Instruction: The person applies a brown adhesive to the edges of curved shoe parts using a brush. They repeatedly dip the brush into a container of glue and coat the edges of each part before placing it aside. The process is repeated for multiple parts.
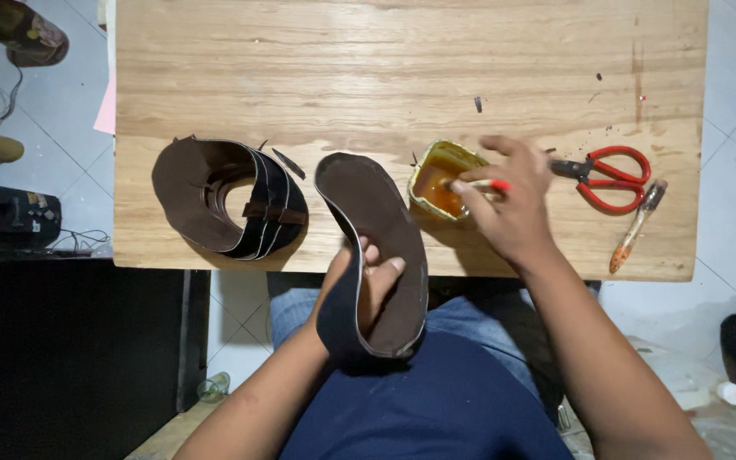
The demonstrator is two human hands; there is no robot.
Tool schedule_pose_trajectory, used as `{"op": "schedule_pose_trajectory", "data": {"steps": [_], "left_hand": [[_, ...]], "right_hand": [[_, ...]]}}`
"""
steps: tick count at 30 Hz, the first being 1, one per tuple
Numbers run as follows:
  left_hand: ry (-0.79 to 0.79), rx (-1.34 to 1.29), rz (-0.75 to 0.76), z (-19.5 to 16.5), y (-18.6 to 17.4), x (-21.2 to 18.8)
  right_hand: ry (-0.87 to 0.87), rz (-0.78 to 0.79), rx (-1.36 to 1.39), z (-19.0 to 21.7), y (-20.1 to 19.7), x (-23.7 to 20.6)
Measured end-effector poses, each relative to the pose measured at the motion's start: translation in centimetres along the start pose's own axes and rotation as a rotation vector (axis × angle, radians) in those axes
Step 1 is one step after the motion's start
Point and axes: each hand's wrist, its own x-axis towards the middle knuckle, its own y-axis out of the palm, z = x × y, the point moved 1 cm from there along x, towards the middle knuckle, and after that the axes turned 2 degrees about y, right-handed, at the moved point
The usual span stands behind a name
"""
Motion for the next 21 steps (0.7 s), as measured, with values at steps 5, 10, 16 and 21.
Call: {"op": "schedule_pose_trajectory", "data": {"steps": [5,10,16,21], "left_hand": [[0.177,0.038,0.0,1.0,-1.2,2.3],[0.163,-0.284,0.145,1.1,-0.2,3.4],[0.149,-0.384,0.322,-1.2,1.3,2.8],[0.228,-0.29,0.287,-1.5,1.4,3.1]], "right_hand": [[0.079,-0.031,0.202,0.7,-2.4,-2.5],[0.616,0.073,0.851,0.2,-2.3,-3.9],[0.52,0.002,1.009,0.7,-2.1,-4.0],[0.387,0.07,0.916,1.3,-2.5,-4.6]]}}
